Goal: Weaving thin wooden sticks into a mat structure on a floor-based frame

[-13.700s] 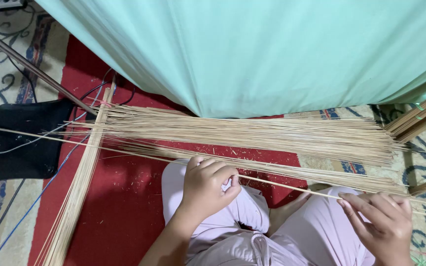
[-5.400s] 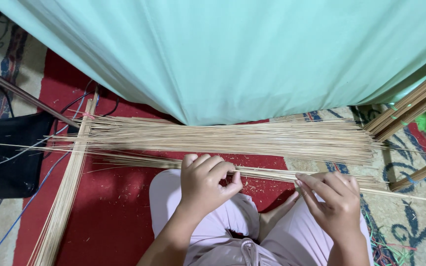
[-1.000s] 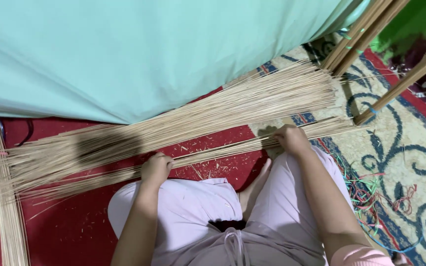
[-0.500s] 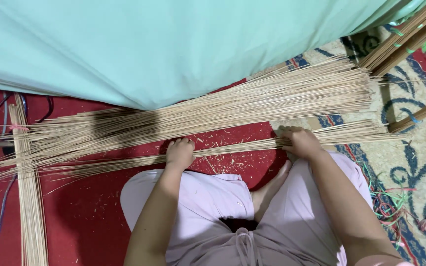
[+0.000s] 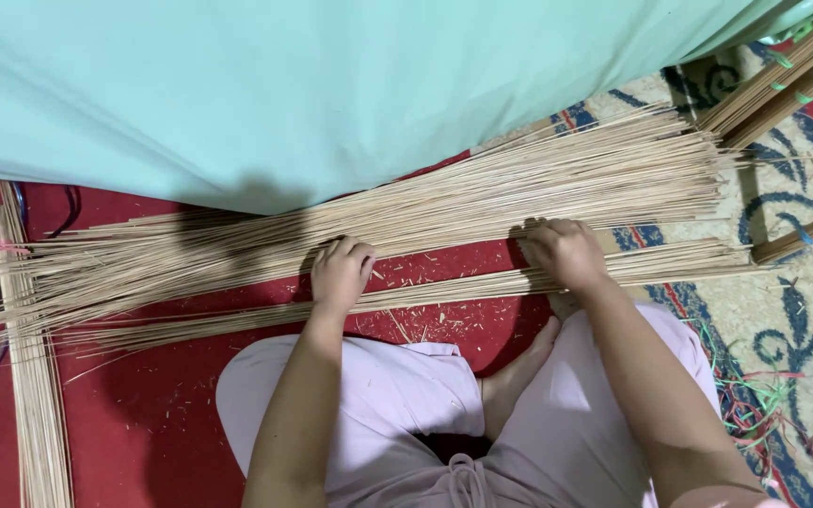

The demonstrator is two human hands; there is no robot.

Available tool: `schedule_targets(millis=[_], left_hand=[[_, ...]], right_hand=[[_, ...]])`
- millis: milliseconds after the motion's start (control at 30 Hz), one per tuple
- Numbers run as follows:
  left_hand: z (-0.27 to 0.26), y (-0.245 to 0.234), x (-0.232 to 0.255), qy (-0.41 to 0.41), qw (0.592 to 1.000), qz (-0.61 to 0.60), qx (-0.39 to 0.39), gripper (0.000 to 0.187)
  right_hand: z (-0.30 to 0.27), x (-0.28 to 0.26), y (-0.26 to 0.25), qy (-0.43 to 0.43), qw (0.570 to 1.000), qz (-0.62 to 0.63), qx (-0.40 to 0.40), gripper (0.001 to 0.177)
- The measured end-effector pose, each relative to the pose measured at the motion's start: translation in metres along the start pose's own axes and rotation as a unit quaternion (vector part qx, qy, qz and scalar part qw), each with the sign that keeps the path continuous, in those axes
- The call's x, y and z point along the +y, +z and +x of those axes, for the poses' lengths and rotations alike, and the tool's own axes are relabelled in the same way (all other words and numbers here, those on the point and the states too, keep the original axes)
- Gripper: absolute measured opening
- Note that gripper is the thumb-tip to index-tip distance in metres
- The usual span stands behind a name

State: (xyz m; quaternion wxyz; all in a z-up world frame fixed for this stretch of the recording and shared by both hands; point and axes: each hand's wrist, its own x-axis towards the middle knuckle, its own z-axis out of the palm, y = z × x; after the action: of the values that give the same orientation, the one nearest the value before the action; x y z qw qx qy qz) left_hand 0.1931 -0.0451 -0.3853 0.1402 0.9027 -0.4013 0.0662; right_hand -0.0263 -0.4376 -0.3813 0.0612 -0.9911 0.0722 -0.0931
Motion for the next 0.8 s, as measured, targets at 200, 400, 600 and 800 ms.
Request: schedule_targets(millis=[200,400,600,800], left_hand=[[0.0,0.026,-0.003,0.018,0.998,0.047,-0.033,0.024],[0.01,0.015,-0.001,0.004,1.0,-0.006,0.0,0.013],[0.035,-0.005,0.013,0.019,0.99,-0.015,0.142,0.007],[0.079,-0.005,0.022,0.058,0.975,-0.046,0.208,0.016]], right_hand=[[0.026,-0.018,0.021,-0.046,0.999,0.017,-0.011,0.035],[0.034,-0.015,0.02,-0.05,0.997,0.043,0.047,0.022],[0.037,-0.022,0.007,-0.008,0.998,0.008,0.059,0.032],[0.071,-0.017,0.019,0.025,0.984,0.048,0.168,0.019]])
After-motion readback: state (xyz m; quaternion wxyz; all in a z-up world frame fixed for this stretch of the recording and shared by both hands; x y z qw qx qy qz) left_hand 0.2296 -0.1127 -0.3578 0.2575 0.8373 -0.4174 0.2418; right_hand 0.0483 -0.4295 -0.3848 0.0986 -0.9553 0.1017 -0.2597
